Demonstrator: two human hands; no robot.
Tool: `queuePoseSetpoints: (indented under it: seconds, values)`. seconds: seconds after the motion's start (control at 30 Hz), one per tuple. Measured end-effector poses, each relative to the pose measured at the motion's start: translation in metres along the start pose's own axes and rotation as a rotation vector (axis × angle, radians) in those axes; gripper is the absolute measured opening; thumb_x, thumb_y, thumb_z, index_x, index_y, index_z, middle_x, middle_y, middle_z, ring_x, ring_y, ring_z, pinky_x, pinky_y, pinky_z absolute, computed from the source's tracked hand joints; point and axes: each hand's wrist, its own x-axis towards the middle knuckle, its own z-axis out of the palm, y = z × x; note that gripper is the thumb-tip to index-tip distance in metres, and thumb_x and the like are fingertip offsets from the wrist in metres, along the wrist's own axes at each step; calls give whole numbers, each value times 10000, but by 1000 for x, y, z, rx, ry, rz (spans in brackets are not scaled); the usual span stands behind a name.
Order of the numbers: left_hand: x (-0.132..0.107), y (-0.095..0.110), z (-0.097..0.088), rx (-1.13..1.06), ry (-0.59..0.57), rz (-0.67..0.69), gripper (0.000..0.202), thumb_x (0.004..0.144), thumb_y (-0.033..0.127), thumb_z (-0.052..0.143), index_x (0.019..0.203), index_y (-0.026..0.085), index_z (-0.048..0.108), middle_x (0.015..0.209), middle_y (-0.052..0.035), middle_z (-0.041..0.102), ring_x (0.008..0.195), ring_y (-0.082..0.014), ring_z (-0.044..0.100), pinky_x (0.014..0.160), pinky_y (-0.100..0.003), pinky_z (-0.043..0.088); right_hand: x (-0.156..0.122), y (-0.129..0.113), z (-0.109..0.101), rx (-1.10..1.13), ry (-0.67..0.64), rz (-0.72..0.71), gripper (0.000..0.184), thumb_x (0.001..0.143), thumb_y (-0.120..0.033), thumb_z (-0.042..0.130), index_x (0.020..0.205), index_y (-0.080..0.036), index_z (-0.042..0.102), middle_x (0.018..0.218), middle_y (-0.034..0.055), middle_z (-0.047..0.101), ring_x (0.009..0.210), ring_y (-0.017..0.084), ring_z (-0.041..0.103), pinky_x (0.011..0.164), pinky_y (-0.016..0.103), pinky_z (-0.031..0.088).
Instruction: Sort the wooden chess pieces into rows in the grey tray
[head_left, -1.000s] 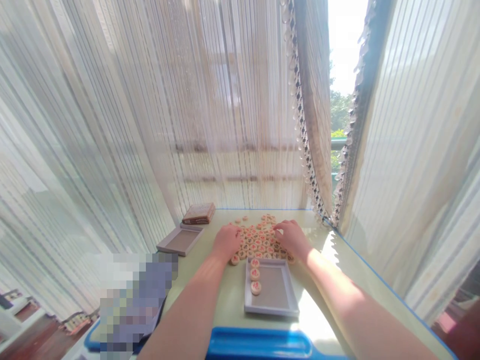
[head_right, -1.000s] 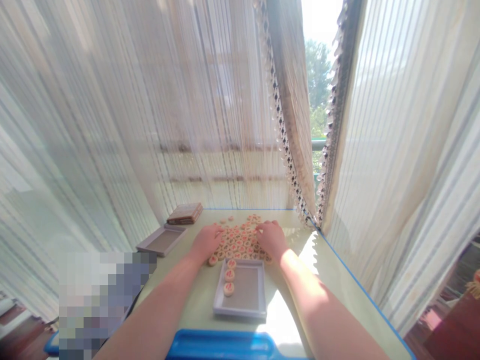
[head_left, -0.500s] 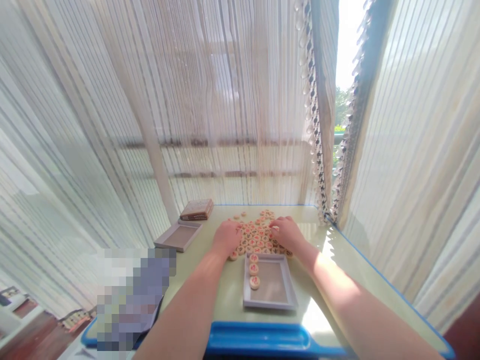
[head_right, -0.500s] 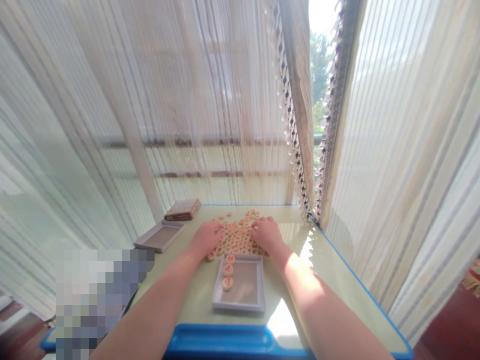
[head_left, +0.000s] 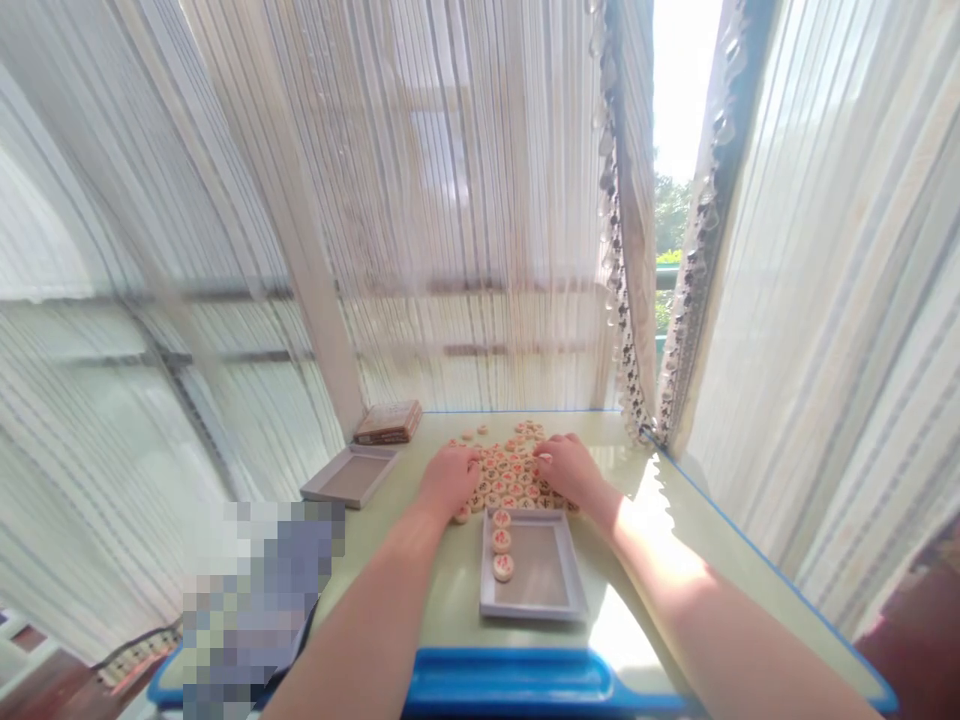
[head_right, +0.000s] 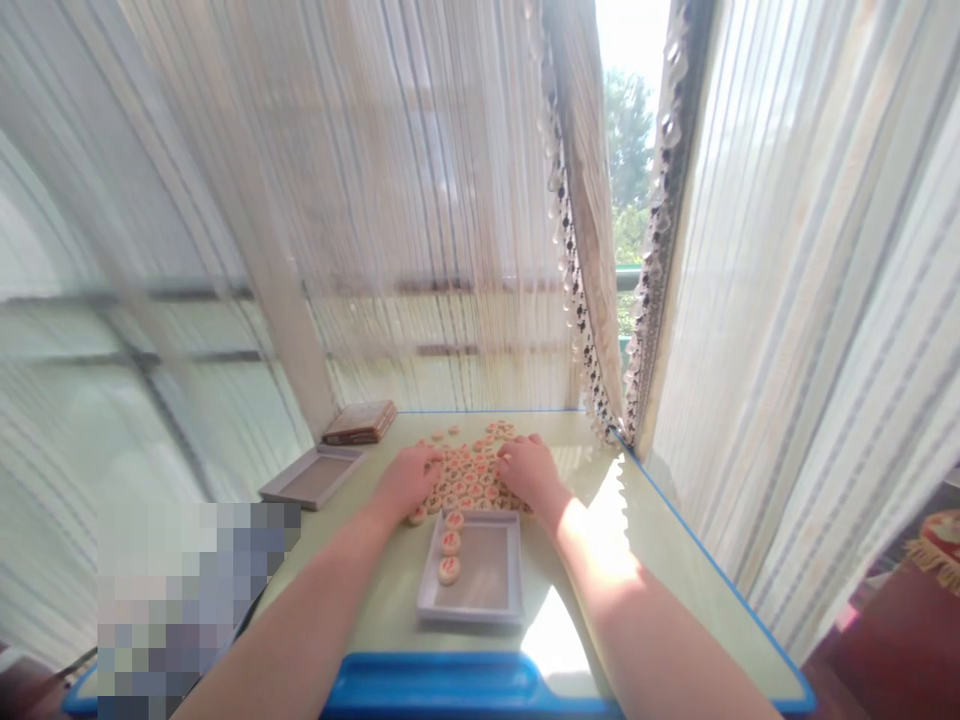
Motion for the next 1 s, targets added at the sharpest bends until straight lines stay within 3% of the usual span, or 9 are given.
queuePoseSetpoints:
  seconds: [0.23,0.4,0.57,0.73,0.87,1.0]
  values:
    - [1,2,-1,16,-62,-1,259,823,233,412,839,201,669,872,-50,674,875,-186,582,785,-277,417,2,3,3,-10,-64,-13,277,797,-179,422,851,-199,692,908,61,665,906,164,533,865,275,295]
    - [3,0,1,-74,-23,-47,353,814,114,369,1022,191,644,1061,-48,653,996,-164,566,893,-265,397,0,-1,1,-7,-69,-66,309,842,-211,394,948,-214,684,994,52,657,950,162,529,885,275,303]
    - [5,1,4,-27,-134,159,379,790,105,392,1057,210,639,1123,-26,626,1075,-166,516,976,-281,349,-5,-9,-2,56,-80,-202,290,855,-286,417,974,-265,682,1026,17,656,998,175,504,891,279,318]
    - [7,2,5,24,-161,234,377,789,119,390,1048,206,649,1107,-37,628,1059,-177,515,982,-303,348,-5,-12,-3,59,-99,-188,294,850,-280,419,982,-251,680,1026,14,658,993,180,512,909,290,321]
    - [6,2,2,-2,-130,180,375,781,108,393,1051,179,645,1084,-62,626,1043,-175,520,968,-296,362,-4,-9,-4,39,-94,-185,299,860,-272,409,980,-225,679,1012,38,660,970,181,532,913,301,321]
    - [6,-4,-2,-62,-22,18,450,750,36,362,1100,173,610,1159,-49,593,1101,-148,490,986,-253,342,-4,-7,-3,96,-73,-230,289,841,-234,440,1020,-240,668,1067,26,643,1004,187,509,923,310,328]
